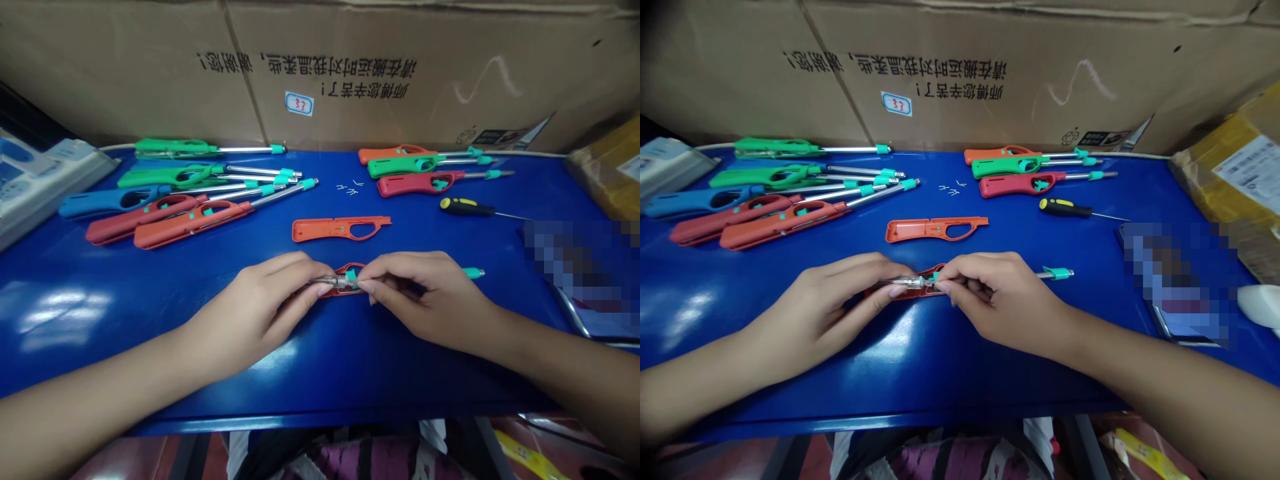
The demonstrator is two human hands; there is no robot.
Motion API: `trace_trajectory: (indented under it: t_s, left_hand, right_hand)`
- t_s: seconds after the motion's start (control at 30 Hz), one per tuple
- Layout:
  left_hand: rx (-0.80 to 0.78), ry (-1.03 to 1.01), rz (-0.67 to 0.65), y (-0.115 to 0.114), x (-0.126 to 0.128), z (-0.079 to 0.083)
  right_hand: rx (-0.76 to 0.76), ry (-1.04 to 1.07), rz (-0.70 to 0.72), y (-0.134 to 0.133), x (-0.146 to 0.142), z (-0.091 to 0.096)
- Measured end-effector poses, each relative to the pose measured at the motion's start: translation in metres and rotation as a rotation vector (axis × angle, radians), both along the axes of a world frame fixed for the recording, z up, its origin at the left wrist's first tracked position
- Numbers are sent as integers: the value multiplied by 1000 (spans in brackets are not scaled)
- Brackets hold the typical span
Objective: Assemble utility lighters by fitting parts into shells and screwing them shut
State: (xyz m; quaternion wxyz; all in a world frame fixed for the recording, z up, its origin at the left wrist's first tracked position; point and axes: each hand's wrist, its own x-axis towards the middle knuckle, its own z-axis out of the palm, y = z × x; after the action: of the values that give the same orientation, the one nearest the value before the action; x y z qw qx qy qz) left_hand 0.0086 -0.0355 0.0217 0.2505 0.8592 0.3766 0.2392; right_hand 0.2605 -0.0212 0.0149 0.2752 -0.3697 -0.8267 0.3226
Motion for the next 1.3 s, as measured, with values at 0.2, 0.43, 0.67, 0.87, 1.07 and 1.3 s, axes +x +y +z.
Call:
trace_trajectory:
  t_s: [0.2,0.43,0.67,0.87,1.07,1.3]
  left_hand:
    - [3,2,1,0,0,0]
    - [9,7,-3,0,0,-1]
    - [15,9,-4,0,0,-2]
    - [16,12,2,-1,-1,-2]
    - [21,16,-2,-1,0,-1]
    - [35,29,-2,-1,0,-3]
  right_hand:
    - [-4,1,8,0,0,0]
    - [4,8,9,1,-1,-1]
    - [-2,-6,11,0,0,0]
    - [-6,-4,18,0,0,0]
    - [4,-3,17,1,-1,0]
    - [1,-18,15,1,-1,0]
